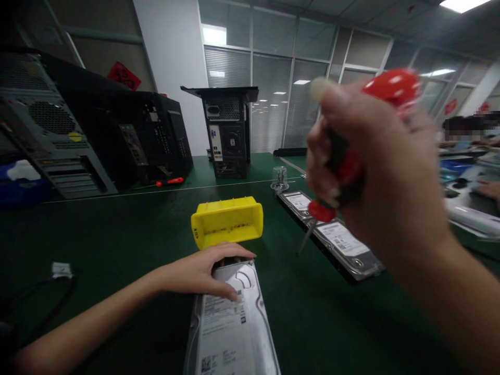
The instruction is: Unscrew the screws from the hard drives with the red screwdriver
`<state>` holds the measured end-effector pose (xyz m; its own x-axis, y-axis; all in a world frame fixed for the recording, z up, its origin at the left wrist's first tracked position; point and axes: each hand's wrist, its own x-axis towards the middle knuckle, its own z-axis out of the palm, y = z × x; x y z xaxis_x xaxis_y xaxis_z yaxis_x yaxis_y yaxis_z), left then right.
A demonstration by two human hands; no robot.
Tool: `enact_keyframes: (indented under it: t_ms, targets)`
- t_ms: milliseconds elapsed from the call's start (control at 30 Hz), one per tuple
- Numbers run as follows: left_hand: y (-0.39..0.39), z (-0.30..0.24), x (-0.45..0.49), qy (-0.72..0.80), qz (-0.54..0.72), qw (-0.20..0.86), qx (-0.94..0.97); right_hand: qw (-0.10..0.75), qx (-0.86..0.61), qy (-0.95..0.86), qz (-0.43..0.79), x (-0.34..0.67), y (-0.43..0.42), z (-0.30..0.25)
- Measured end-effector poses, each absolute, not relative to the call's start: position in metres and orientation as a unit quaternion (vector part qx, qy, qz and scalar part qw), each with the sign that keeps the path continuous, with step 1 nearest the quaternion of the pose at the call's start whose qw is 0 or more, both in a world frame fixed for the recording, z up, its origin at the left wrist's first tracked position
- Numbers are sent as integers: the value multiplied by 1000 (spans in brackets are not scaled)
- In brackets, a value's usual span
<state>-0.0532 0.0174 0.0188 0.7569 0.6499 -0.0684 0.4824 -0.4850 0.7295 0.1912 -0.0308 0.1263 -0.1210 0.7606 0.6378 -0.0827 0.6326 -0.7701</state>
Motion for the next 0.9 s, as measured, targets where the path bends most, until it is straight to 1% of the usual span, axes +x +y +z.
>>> enact_keyframes:
  t_ms: [67,133,267,533,900]
  targets:
    - [18,13,-51,325,132,388,852,656,-211,-623,369,156,-12,143]
    - [19,10,-50,322,149,391,849,635,-208,-621,409,134,6,145]
    - [19,8,-48,317,166,402,843,618,-183,-606,466,120,33,126]
    - [20,8,-46,330,170,394,841,609,-168,-601,491,117,54,103]
    - [21,6,-44,336,173,389,840,609,-141,-603,496,121,53,103]
